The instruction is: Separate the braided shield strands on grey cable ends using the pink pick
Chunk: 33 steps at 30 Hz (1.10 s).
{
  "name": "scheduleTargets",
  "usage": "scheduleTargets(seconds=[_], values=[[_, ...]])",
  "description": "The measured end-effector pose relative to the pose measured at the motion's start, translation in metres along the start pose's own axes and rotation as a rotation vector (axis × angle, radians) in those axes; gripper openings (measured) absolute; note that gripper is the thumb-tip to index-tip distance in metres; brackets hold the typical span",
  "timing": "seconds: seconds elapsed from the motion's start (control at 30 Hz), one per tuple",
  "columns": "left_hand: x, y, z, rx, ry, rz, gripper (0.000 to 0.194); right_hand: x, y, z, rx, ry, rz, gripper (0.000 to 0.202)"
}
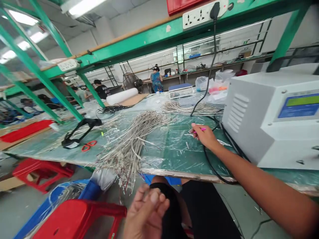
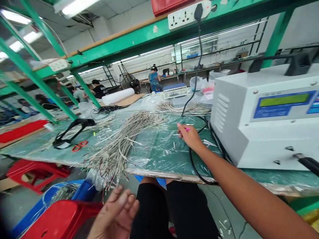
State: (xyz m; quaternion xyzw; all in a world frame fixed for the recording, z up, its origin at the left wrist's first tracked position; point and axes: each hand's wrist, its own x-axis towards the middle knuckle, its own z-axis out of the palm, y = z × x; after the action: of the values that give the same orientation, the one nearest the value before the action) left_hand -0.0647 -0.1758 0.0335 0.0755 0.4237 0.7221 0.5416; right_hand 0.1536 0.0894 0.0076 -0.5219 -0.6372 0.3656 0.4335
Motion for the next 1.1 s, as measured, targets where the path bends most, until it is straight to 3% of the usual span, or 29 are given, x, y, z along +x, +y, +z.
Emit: scheduleTargets(seconds=[0.17, 0.5, 0.67, 0.83, 0.97, 1.1], values=[[0.003, -0.01, 0.038, -0.059, 0.025, -0.047, 0.037, -0.001, -0.001, -0.001, 0.015, -0.04, 0.011, 0.029], [0.009, -0.017, 0.04, -0.032, 0.079, -0.002, 0.047, -0.003, -0.004, 0.0, 0.084, -0.045, -0.069, 0.027], [0.015, -0.016, 0.041, -0.094, 0.104, 0.01, 0.039, -0.028, -0.026, 0.004, 0.183, -0.139, -0.324, 0.037], [0.043, -0.028, 0.045, -0.147, 0.168, 0.008, 0.025, -0.063, -0.048, 0.013, 0.269, -0.408, -0.704, 0.032], [0.068, -0.053, 0.039, -0.204, 0.219, -0.084, 0.021, -0.073, -0.052, 0.02, 0.243, -0.581, -0.812, 0.022], [0.08, -0.068, 0.027, -0.219, 0.222, -0.09, 0.022, -0.07, -0.053, 0.025, 0.061, -0.61, -0.843, 0.021]])
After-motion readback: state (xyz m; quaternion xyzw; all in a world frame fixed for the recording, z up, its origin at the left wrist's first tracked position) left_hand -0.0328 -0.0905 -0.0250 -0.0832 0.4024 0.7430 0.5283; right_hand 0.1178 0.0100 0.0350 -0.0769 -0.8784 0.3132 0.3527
